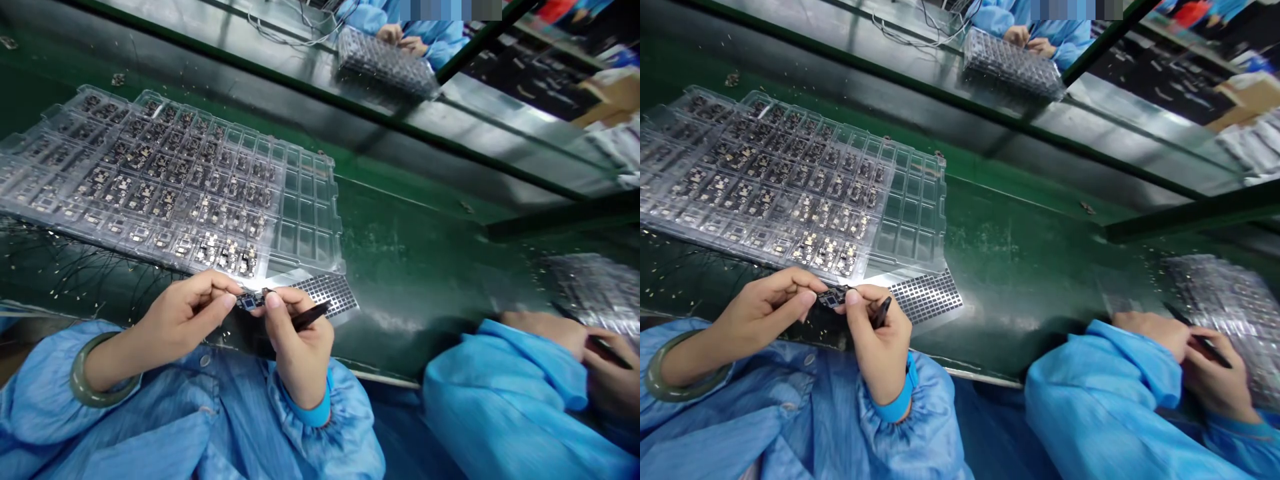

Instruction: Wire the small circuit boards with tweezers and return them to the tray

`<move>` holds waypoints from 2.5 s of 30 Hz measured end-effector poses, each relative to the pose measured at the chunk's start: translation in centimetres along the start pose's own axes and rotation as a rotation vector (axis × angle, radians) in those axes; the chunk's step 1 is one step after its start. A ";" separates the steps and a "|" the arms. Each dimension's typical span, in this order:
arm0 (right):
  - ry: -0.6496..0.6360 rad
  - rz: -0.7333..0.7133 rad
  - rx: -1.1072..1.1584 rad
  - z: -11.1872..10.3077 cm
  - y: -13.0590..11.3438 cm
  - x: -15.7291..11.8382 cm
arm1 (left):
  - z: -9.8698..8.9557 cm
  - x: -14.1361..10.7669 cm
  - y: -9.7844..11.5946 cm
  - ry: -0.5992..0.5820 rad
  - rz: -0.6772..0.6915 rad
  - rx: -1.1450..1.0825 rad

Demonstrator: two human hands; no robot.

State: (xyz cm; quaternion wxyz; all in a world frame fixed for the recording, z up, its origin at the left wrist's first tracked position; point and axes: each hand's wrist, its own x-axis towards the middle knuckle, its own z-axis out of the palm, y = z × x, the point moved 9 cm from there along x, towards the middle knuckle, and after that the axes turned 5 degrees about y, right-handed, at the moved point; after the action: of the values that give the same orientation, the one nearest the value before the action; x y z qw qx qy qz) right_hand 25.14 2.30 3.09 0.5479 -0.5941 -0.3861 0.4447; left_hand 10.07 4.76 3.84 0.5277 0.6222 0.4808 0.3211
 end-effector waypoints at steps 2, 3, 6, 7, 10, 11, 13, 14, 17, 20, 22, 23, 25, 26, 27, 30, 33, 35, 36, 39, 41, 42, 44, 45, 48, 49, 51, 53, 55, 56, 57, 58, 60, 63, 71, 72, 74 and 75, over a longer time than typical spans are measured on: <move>0.012 -0.004 0.004 -0.1 0.1 -0.1 | 0.0 -0.1 -0.1 0.006 -0.004 0.012; 0.010 -0.003 0.010 -0.1 0.1 -0.1 | 0.1 -0.1 -0.2 0.010 -0.009 0.017; 0.002 0.008 0.028 0.0 0.3 -0.1 | 0.2 -0.1 -0.5 0.014 -0.029 0.024; -0.001 0.010 0.033 0.0 0.3 -0.1 | 0.2 0.0 -0.5 0.015 -0.032 0.024; -0.029 0.003 0.033 0.2 0.3 -0.1 | 0.1 0.0 -0.5 0.026 -0.036 0.029; -0.049 -0.009 0.019 0.4 0.3 -0.1 | 0.1 0.0 -0.5 0.032 -0.037 0.026; -0.094 -0.039 -0.041 0.7 0.2 -0.2 | 0.0 0.1 -0.5 0.036 -0.047 0.015; -0.115 -0.053 -0.076 0.9 0.1 -0.2 | 0.0 0.1 -0.6 0.035 -0.054 0.011; -0.141 -0.052 -0.130 1.1 0.4 -0.3 | 0.1 0.1 -0.8 0.028 -0.070 0.006; -0.134 -0.009 -0.081 1.1 0.7 -0.4 | 0.1 0.1 -0.7 0.038 -0.059 0.008; -0.123 0.009 -0.045 1.2 0.8 -0.4 | 0.0 0.0 -0.5 0.048 -0.049 0.004; -0.115 0.013 -0.035 1.2 0.7 -0.4 | 0.0 -0.1 -0.5 0.054 -0.048 -0.001; -0.097 0.015 -0.025 1.2 0.7 -0.5 | -0.1 -0.2 -0.5 0.062 -0.056 -0.014; -0.088 0.014 -0.022 1.1 0.7 -0.5 | -0.1 -0.2 -0.6 0.063 -0.063 -0.021; -0.080 0.012 -0.019 1.1 0.7 -0.5 | -0.1 -0.2 -0.6 0.066 -0.067 -0.028; -0.068 0.012 0.002 1.0 0.8 -0.6 | 0.0 -0.3 -0.8 0.062 -0.080 -0.042; -0.056 0.018 0.026 1.0 0.9 -0.7 | 0.0 -0.2 -0.9 0.063 -0.084 -0.044; -0.053 0.021 0.026 1.0 1.0 -0.8 | -0.1 -0.1 -0.7 0.074 -0.069 -0.037; -0.057 0.021 0.022 1.1 1.0 -0.9 | -0.1 -0.1 -0.6 0.082 -0.059 -0.031; -0.092 0.000 0.000 1.1 0.8 -1.0 | -0.3 -0.2 -0.4 0.092 -0.032 0.006; -0.135 -0.061 0.004 0.7 0.2 -0.9 | -0.4 -0.3 -0.2 0.089 -0.017 0.041; -0.140 -0.105 0.030 0.1 -0.3 -0.8 | -0.4 -0.4 -0.1 0.079 -0.006 0.054; -0.098 -0.189 0.123 -1.8 -1.4 -0.2 | -0.2 -0.6 0.1 0.033 0.012 0.076; -0.051 -0.212 0.173 -3.1 -1.7 0.2 | 0.2 -0.6 0.2 -0.007 0.020 0.086; 0.086 -0.155 0.234 -6.6 -1.1 1.4 | 2.0 -0.6 0.2 -0.188 0.042 0.121; 0.117 -0.111 0.216 -7.4 -0.5 1.7 | 2.6 -0.6 0.1 -0.242 0.047 0.128; 0.163 -0.034 0.138 -8.5 0.8 1.8 | 3.6 -0.5 0.0 -0.322 0.057 0.136; 0.178 0.019 0.027 -8.9 1.9 1.4 | 4.3 -0.4 -0.1 -0.364 0.067 0.138; 0.163 0.064 -0.063 -8.9 2.7 0.8 | 4.9 -0.4 -0.1 -0.407 0.088 0.139; 0.146 0.086 -0.090 -8.7 3.1 0.6 | 5.2 -0.5 -0.2 -0.428 0.100 0.144; 0.130 0.103 -0.110 -8.6 3.4 0.3 | 5.3 -0.5 -0.2 -0.444 0.112 0.155; 0.119 0.109 -0.125 -8.4 3.5 0.1 | 5.5 -0.5 -0.3 -0.456 0.124 0.170; 0.111 0.101 -0.151 -8.3 3.6 -0.2 | 5.5 -0.5 -0.5 -0.473 0.130 0.208; 0.125 0.077 -0.194 -8.3 3.5 -0.4 | 5.5 -0.5 -1.0 -0.487 0.101 0.239; 0.154 0.021 -0.250 -8.4 3.5 -0.5 | 5.5 -0.5 -1.2 -0.510 0.074 0.264; 0.164 0.021 -0.253 -8.5 3.6 -0.5 | 5.5 -0.5 -1.2 -0.509 0.073 0.265; 0.178 0.025 -0.256 -8.6 3.6 -0.4 | 5.5 -0.4 -1.2 -0.510 0.074 0.265; 0.179 0.029 -0.255 -8.6 3.6 -0.4 | 5.5 -0.4 -1.3 -0.511 0.075 0.263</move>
State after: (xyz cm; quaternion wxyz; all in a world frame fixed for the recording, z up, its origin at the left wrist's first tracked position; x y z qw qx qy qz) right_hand 33.12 -1.07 -0.40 0.4938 -0.7017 -0.3805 0.3450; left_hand 14.64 2.43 1.35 0.5343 0.7635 0.3462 0.1081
